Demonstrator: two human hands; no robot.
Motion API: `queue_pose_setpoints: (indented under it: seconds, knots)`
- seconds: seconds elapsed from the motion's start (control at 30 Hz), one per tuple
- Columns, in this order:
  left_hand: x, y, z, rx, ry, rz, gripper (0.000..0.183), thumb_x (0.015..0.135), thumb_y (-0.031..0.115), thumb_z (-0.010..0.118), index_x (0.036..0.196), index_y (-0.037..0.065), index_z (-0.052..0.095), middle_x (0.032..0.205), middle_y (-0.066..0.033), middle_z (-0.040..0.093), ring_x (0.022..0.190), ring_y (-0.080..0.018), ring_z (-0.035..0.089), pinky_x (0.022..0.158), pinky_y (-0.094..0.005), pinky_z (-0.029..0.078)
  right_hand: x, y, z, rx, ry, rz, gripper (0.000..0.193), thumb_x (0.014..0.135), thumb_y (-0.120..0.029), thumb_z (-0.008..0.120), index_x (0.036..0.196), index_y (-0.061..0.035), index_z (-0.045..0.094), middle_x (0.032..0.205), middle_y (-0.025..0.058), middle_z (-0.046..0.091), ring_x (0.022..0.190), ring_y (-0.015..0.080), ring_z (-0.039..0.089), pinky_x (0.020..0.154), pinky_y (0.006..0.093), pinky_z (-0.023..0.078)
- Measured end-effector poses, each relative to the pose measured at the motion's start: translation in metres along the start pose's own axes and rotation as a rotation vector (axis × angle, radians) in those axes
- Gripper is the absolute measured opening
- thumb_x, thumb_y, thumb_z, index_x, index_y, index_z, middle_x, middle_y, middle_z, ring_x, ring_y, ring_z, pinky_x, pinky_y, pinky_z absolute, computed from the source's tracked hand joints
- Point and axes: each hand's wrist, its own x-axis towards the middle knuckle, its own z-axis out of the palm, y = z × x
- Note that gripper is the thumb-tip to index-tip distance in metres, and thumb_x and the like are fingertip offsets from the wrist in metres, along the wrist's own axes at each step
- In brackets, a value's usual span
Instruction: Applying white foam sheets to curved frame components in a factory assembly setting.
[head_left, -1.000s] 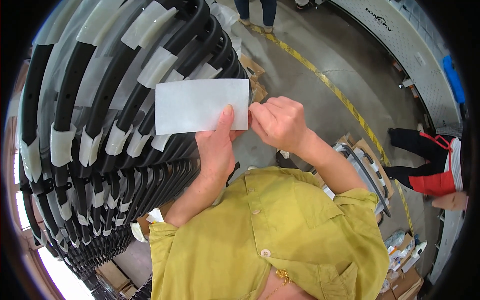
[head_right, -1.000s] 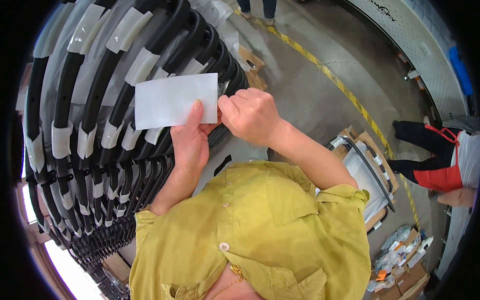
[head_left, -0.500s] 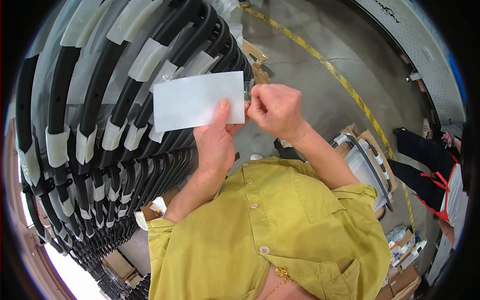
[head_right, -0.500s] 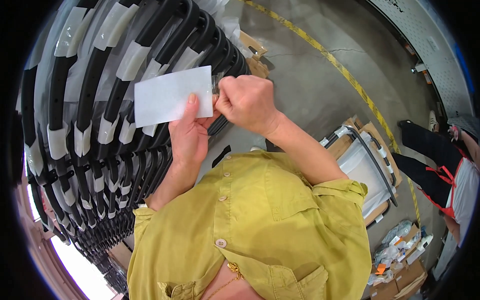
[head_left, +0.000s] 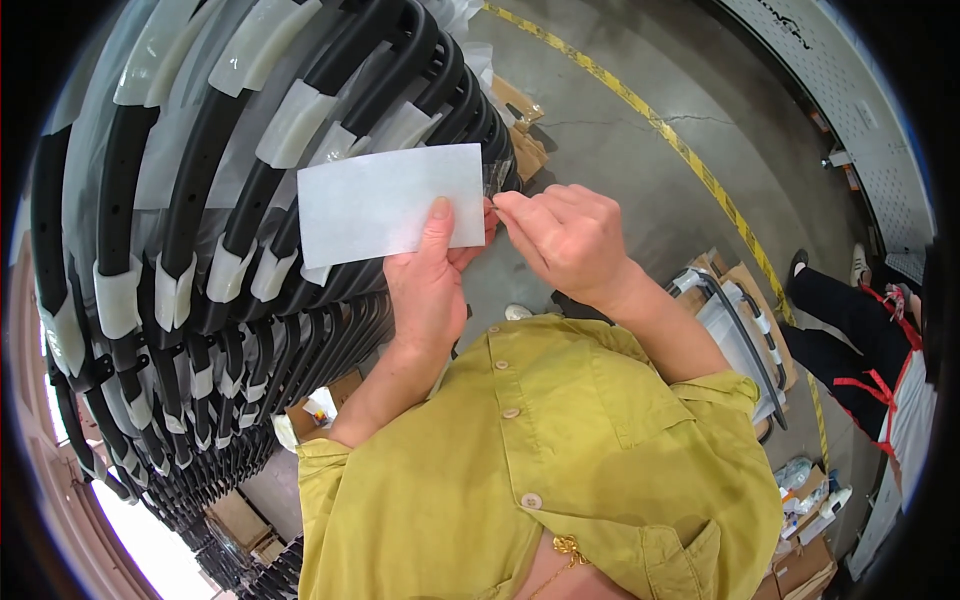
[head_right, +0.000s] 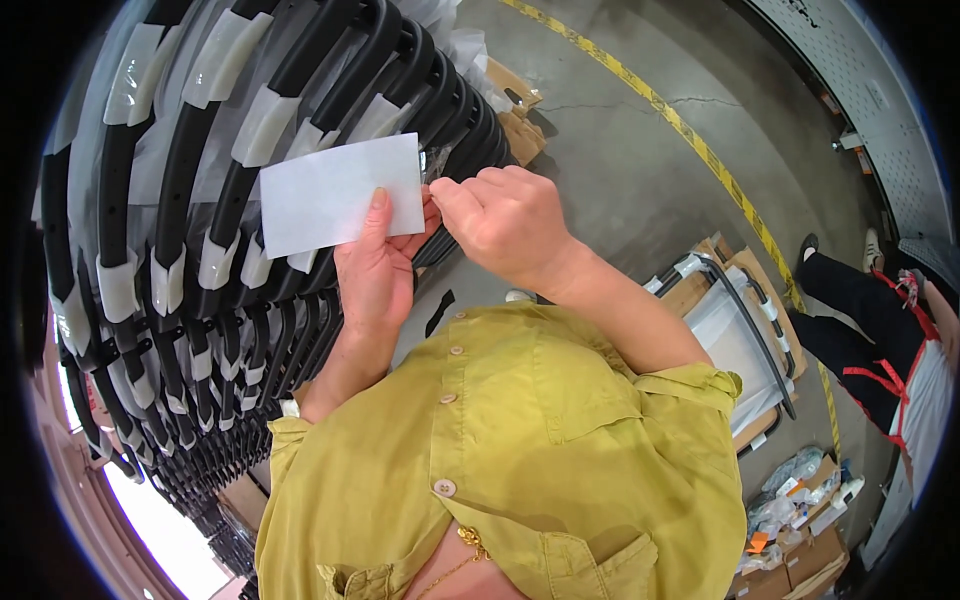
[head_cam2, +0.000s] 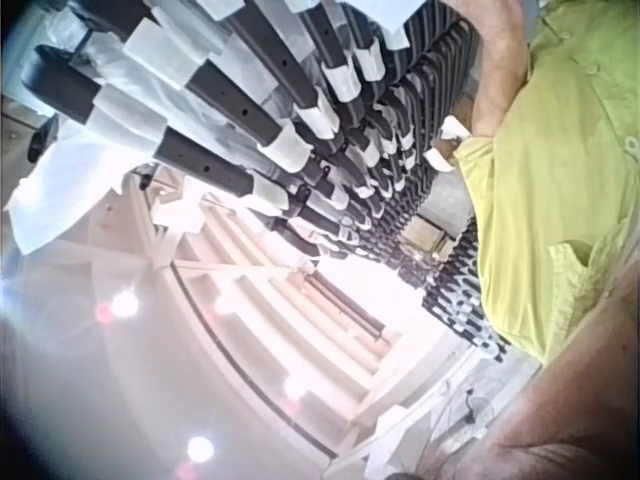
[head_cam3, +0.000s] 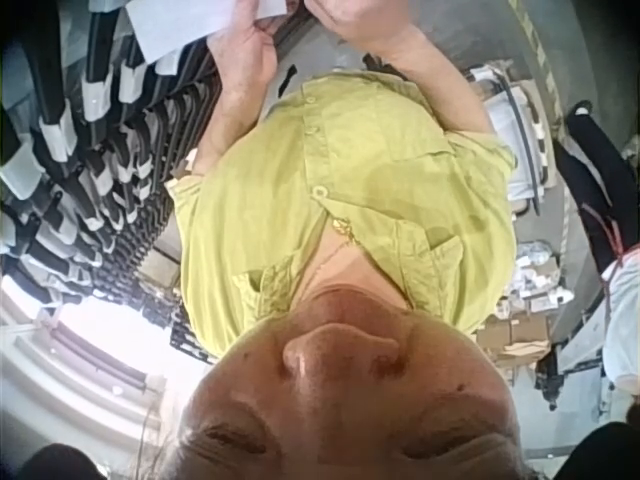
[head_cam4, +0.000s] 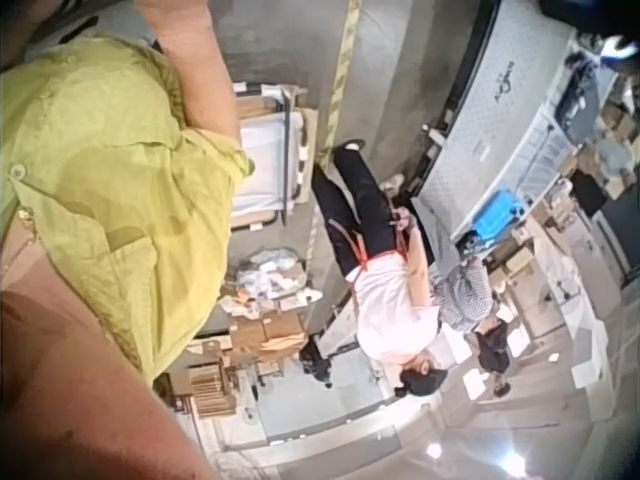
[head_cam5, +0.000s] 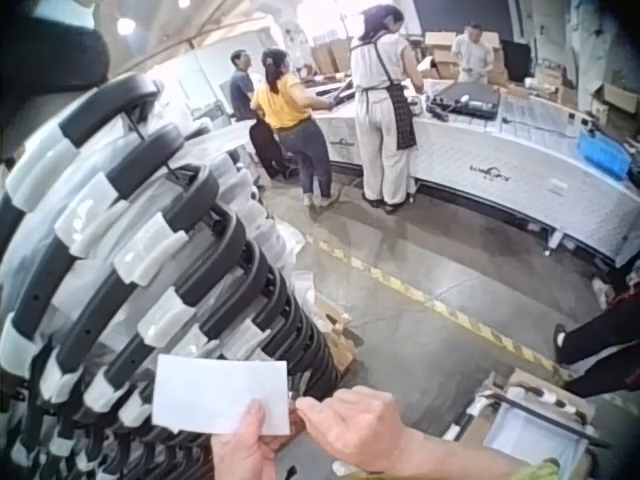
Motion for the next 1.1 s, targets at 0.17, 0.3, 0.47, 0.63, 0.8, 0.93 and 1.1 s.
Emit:
queue_pose_setpoints:
  seconds: [0.17, 0.3, 0.47, 0.63, 0.8, 0.93, 1.1]
  knots:
    - [-0.001, -0.001, 0.003, -0.019, -0.017, 0.004, 0.029, 0.088, 0.018, 0.047, 0.109, -0.001, 0.047, 0.1, -0.0121, 0.056, 0.089, -0.0206, 0.057, 0.076, -0.0339, 0.048, 0.0, 0.002, 0.001, -0.049, -0.029, -0.046, 0.019, 0.064, -0.004, 0.063, 0.083, -0.0048, 0.058, 0.054, 0.001, 0.049, 0.047, 0.0163, 0.048, 0.042, 0.0273, 0.036]
    - [-0.001, -0.002, 0.007, -0.029, -0.018, 0.015, 0.03, 0.088, 0.017, 0.047, 0.111, -0.001, 0.045, 0.102, -0.0109, 0.054, 0.091, -0.0199, 0.056, 0.077, -0.0342, 0.047, 0.002, 0.004, -0.001, -0.088, -0.048, -0.069, 0.019, 0.063, -0.003, 0.062, 0.081, -0.0047, 0.057, 0.053, 0.0008, 0.047, 0.047, 0.016, 0.047, 0.042, 0.0272, 0.036]
    - [0.0, -0.003, 0.015, -0.035, 0.01, 0.022, 0.031, 0.087, 0.015, 0.048, 0.113, 0.0, 0.044, 0.105, -0.0096, 0.053, 0.093, -0.0192, 0.055, 0.078, -0.0346, 0.046, 0.004, 0.012, 0.003, -0.088, -0.06, -0.104, 0.015, 0.061, -0.003, 0.061, 0.073, -0.0049, 0.053, 0.052, 0.0015, 0.045, 0.046, 0.0163, 0.046, 0.042, 0.0272, 0.036]
    - [0.002, -0.008, 0.021, -0.05, 0.04, 0.005, 0.031, 0.086, 0.013, 0.049, 0.114, 0.001, 0.043, 0.106, -0.0093, 0.052, 0.095, -0.0188, 0.054, 0.079, -0.0348, 0.046, 0.003, 0.022, 0.009, -0.024, 0.057, -0.085, 0.015, 0.059, -0.001, 0.06, 0.07, -0.0054, 0.052, 0.05, 0.0024, 0.044, 0.043, 0.018, 0.045, 0.041, 0.0274, 0.037]
    - [0.003, -0.013, 0.022, -0.025, 0.009, 0.025, 0.032, 0.087, 0.017, 0.048, 0.115, 0.002, 0.043, 0.108, -0.0096, 0.053, 0.098, -0.0199, 0.054, 0.082, -0.0357, 0.046, 0.004, 0.028, 0.008, 0.064, 0.14, -0.015, 0.015, 0.058, 0.001, 0.059, 0.068, -0.0061, 0.051, 0.049, 0.003, 0.045, 0.041, 0.0194, 0.045, 0.04, 0.0278, 0.038]
    - [0.002, -0.017, 0.026, -0.028, 0.02, 0.013, 0.032, 0.087, 0.018, 0.048, 0.114, 0.002, 0.043, 0.108, -0.0095, 0.053, 0.098, -0.0197, 0.054, 0.082, -0.0352, 0.046, -0.001, 0.034, 0.008, 0.086, 0.129, 0.018, 0.014, 0.059, 0.001, 0.059, 0.068, -0.0061, 0.051, 0.049, 0.0034, 0.047, 0.042, 0.02, 0.047, 0.041, 0.0279, 0.039]
    - [0.001, -0.02, 0.026, -0.069, 0.011, -0.017, 0.032, 0.086, 0.018, 0.051, 0.112, 0.002, 0.045, 0.106, -0.0091, 0.053, 0.096, -0.0187, 0.054, 0.081, -0.0353, 0.046, -0.006, 0.037, 0.009, 0.096, 0.138, 0.071, 0.015, 0.058, 0.001, 0.06, 0.068, -0.0059, 0.051, 0.05, 0.0047, 0.048, 0.042, 0.0197, 0.048, 0.041, 0.0276, 0.039]
